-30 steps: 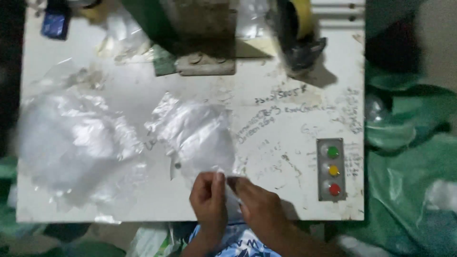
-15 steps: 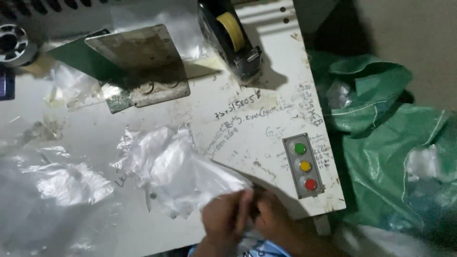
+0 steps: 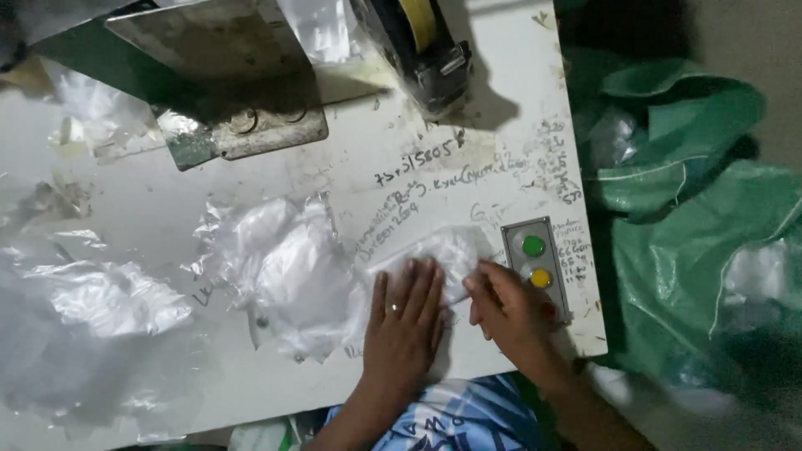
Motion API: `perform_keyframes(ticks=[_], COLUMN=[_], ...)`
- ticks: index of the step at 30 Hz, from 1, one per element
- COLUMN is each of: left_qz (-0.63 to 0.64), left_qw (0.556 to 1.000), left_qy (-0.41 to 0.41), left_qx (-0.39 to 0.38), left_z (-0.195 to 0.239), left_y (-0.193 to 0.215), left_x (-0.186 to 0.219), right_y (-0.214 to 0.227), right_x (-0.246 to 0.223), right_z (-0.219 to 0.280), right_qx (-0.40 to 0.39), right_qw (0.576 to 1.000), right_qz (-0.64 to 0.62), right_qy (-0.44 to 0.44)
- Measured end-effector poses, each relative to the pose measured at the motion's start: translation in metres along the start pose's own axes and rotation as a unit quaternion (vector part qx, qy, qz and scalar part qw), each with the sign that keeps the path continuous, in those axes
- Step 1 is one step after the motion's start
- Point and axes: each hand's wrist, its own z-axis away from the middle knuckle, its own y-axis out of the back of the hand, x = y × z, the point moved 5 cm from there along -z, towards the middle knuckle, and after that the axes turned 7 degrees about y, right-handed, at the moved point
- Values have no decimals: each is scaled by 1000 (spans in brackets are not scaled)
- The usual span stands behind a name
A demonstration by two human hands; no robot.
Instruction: Folding small plastic bags and stacking them on a work surface in a factory setting.
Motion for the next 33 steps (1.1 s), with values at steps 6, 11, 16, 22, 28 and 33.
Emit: perform_keyframes(ticks=[6,11,16,22,28,33], left_qz=[10,-96,-121,-67,16,21], left_qw=[998,993,989,992,999,1000], left_qy=[46,62,77,83,41,19], left_qx=[51,-9,-18,70,21,13], left_z=[-9,-8,-5,-26,-63,-62], left_y=[4,-9,-13,-1,-2,4], left_x=[-8,-22,-18,-28,-51,-54], right_y=[-22,-6,-35,1,-32,-51], right_x=[2,-60,-23,-36,12,7], right_z=[-20,20,-32,-6,36,35], right_qx=[-33,63,-162,65,69,-120], right_qw=[980,931,900,953,882,736], right_qz=[63,-21,-383,-90,139,398], right_qy=[184,360,133,280,444,535])
